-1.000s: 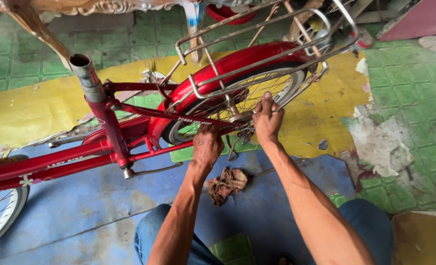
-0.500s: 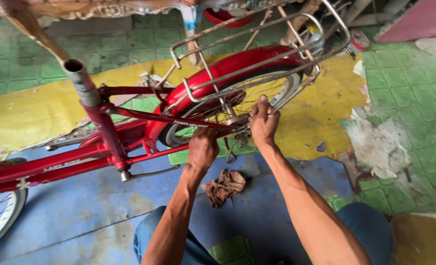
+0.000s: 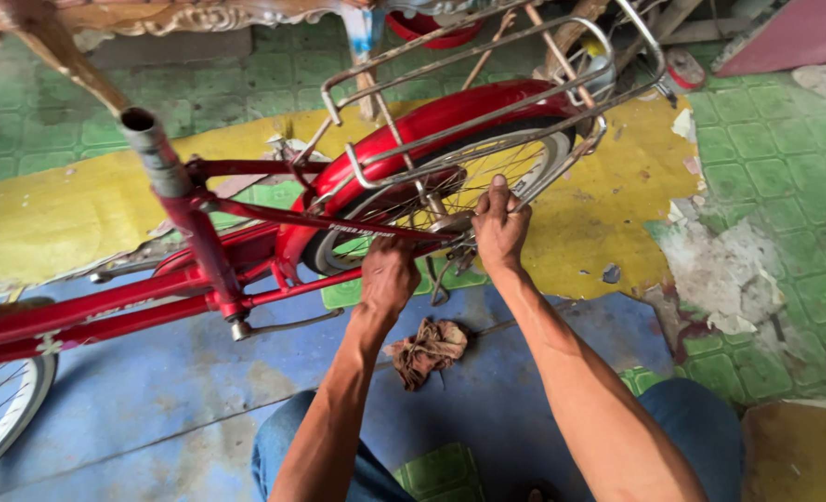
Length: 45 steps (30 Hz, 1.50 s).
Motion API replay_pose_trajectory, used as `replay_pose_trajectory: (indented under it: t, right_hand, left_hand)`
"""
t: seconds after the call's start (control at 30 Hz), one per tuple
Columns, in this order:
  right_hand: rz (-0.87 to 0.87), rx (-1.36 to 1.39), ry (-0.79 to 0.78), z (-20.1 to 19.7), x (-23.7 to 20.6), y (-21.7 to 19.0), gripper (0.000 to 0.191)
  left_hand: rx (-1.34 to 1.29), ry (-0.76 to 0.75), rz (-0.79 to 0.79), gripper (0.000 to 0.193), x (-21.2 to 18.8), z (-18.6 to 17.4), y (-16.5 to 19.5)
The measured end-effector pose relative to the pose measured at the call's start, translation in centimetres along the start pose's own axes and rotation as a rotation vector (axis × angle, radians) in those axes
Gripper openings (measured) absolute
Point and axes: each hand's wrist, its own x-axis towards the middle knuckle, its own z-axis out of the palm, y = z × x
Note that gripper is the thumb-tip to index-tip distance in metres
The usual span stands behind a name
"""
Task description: The person adjusts the rear wheel and chain of a red bicycle using both hands. They rotate the wheel, check alignment, and manipulate the chain and derailleur area to ensure proper function.
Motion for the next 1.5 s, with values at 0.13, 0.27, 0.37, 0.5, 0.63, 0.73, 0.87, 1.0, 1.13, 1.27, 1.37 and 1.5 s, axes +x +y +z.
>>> replay_pose_trajectory:
  t: [0.13,0.27,0.37,0.5,0.63,0.73,0.87,1.0,1.13,1.27,1.37,1.5]
  right_hand:
    - [-0.027,0.028,0.01,0.3,0.3,0.1,0.051]
    - [-0.014,0.027,0.034,0.3,0.4,0.3,0.05]
    - [-0.018,0.016,0.028,0.1,0.3,0.4,0.052]
    - [0.014,-0.026,0.065,0.3,0.3,0.2,0.051]
    - [-0.012,0.004,0.043,0.5,0.3,0.0,0.052]
    - [-0.01,-0.006,0.032,0.4,0.2,0.0,0.052]
    - [-0.011,-0.033,0.009,0.2,-0.1,-0.2,0.053]
    - [0.026,-0.047,0.048,0.5,0.0,-0.6,0.053]
    - [-0.002,-0.024,0.038,0.7,0.2,-0.4,0.049]
    - [-0.012,0.034,0.032,0.2,0.2,0.3,0.048]
    - [-0.05,0.001,0.01,0.0,0.1,0.5,0.052]
    - [0.001,0.011,0.014,0.1,0.0,0.1,0.051]
  left_hand:
    - [-0.039,0.073,-0.01,0.022,0.1,-0.3,0.2]
    - [-0.114,0.044,-0.147,0.018,0.3,1.0,0.2]
    - [0.0,-0.075,-0.076,0.03,0.1,1.3,-0.6]
    - [0.028,0.02,0.075,0.028,0.3,0.2,-1.3]
    - [-0.106,0.092,-0.047,0.023,0.6,-0.2,-0.1]
    - [-0.149,0.063,-0.156,0.015,0.6,0.2,0.5]
    - [-0.179,0.016,-0.052,0.027,0.1,-0.1,-0.1]
    - [0.024,-0.053,-0.044,0.021,0.3,-0.7,-0.5]
    - [-0.028,0.009,-0.084,0.015,0.8,-0.7,-0.4]
    - [-0.098,-0.005,-0.149,0.017,1.0,0.4,0.1]
    - [-0.007,-0.254,-0.32,0.02,0.7,0.3,0.0]
    - [0.023,0.009,0.0,0.03,0.0,-1.3,-0.3]
